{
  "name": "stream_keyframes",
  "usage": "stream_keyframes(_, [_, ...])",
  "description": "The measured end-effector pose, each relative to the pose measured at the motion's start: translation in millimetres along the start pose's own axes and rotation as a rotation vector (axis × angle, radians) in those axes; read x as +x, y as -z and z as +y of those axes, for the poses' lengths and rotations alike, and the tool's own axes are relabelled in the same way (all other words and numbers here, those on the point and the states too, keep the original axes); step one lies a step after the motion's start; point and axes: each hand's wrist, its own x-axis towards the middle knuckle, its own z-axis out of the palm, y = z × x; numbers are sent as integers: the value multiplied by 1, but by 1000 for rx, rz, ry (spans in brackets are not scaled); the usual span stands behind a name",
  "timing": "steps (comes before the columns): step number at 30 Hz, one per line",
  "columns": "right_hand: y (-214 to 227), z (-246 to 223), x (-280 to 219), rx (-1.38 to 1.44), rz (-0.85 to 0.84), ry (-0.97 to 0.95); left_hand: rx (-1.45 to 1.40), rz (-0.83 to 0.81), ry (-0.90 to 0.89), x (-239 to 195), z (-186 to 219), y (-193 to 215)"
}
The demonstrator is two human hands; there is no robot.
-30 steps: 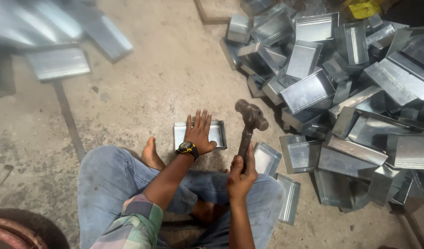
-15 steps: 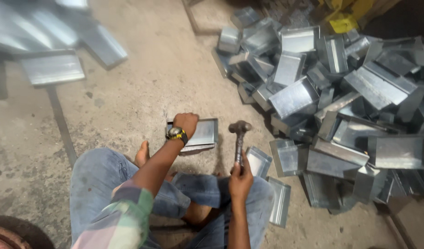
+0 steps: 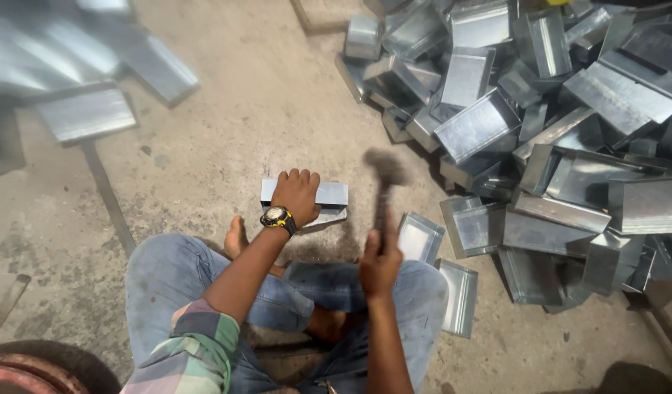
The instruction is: The person uses a hammer to shape and flatten the edges of various small metal trays while sitting on the floor.
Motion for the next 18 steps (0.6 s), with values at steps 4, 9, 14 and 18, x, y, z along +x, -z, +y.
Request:
stream_keyframes(4, [-6,16,-6,-95,-131,-138,16,14,11,3,-1,-10])
stream_keyframes(9, [-13,28,-13,-34,-71,-178,26,-30,41,3,-3,-23])
stream_keyframes(14, [-15,34,-15,-21,-111,-63,17,39,52,5,0,-20])
stream_keyframes(18, [-16,44,-23,245,-79,-228,26,7,83,4,-3,-25])
